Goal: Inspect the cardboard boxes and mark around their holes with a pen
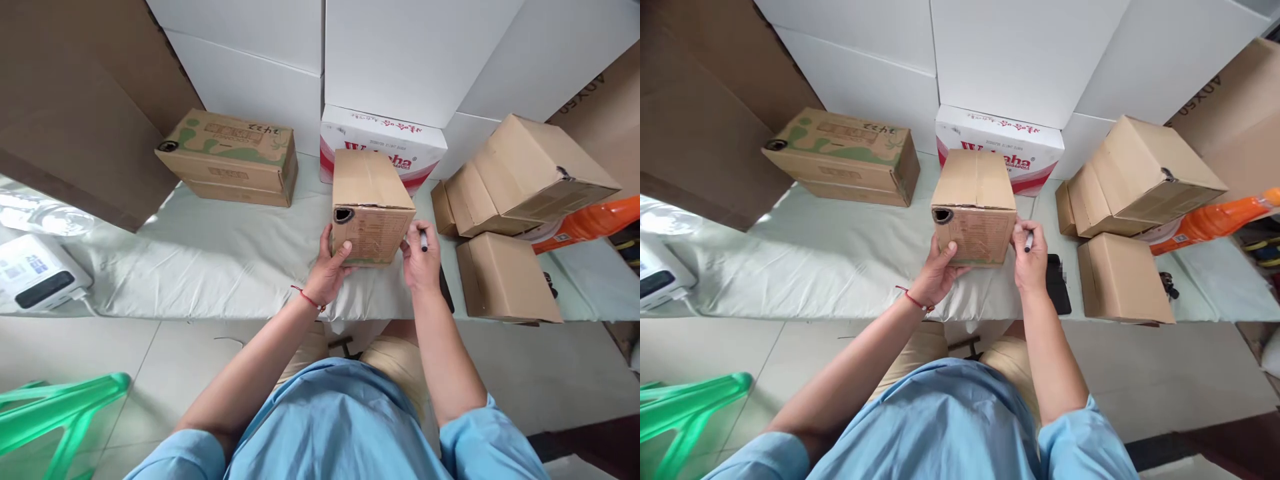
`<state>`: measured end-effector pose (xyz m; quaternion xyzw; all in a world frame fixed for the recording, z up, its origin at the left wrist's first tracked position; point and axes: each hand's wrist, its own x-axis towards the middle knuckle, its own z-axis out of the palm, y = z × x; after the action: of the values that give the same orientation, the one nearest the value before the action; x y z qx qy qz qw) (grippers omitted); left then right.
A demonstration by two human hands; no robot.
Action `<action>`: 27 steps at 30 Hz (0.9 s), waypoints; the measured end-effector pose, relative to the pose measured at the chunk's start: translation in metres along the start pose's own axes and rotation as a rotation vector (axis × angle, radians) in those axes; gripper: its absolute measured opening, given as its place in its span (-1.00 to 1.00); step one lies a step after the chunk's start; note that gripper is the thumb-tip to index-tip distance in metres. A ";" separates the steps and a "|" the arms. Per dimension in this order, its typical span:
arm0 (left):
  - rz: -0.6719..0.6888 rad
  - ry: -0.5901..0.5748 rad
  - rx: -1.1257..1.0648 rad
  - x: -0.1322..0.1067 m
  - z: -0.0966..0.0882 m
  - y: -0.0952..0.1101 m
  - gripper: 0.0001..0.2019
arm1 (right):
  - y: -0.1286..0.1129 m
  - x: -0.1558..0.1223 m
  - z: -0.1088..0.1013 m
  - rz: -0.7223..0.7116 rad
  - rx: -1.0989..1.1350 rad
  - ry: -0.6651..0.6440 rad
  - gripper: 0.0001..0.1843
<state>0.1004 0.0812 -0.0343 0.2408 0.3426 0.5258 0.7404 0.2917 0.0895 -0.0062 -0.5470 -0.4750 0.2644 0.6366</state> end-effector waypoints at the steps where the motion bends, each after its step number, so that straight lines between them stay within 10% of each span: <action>1: -0.034 -0.007 -0.006 -0.001 0.002 0.001 0.08 | -0.009 -0.004 -0.002 -0.058 -0.016 0.105 -0.56; 5: -0.079 0.024 -0.007 -0.003 0.008 0.005 0.19 | -0.058 -0.023 -0.008 -0.385 -0.020 0.333 -0.54; 10: -0.096 0.051 0.011 -0.007 0.014 0.004 0.08 | -0.091 -0.044 -0.002 -0.331 0.188 -0.200 -0.42; 16: -0.088 0.091 0.015 -0.013 0.018 -0.001 0.01 | -0.073 -0.039 0.005 -0.353 0.058 -0.233 -0.82; 27: -0.035 0.170 0.079 -0.013 0.029 -0.007 0.03 | -0.043 -0.030 0.018 -0.599 -0.140 -0.193 -0.94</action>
<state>0.1237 0.0672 -0.0171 0.2182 0.4287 0.5176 0.7076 0.2557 0.0604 0.0245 -0.3976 -0.6900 0.0824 0.5991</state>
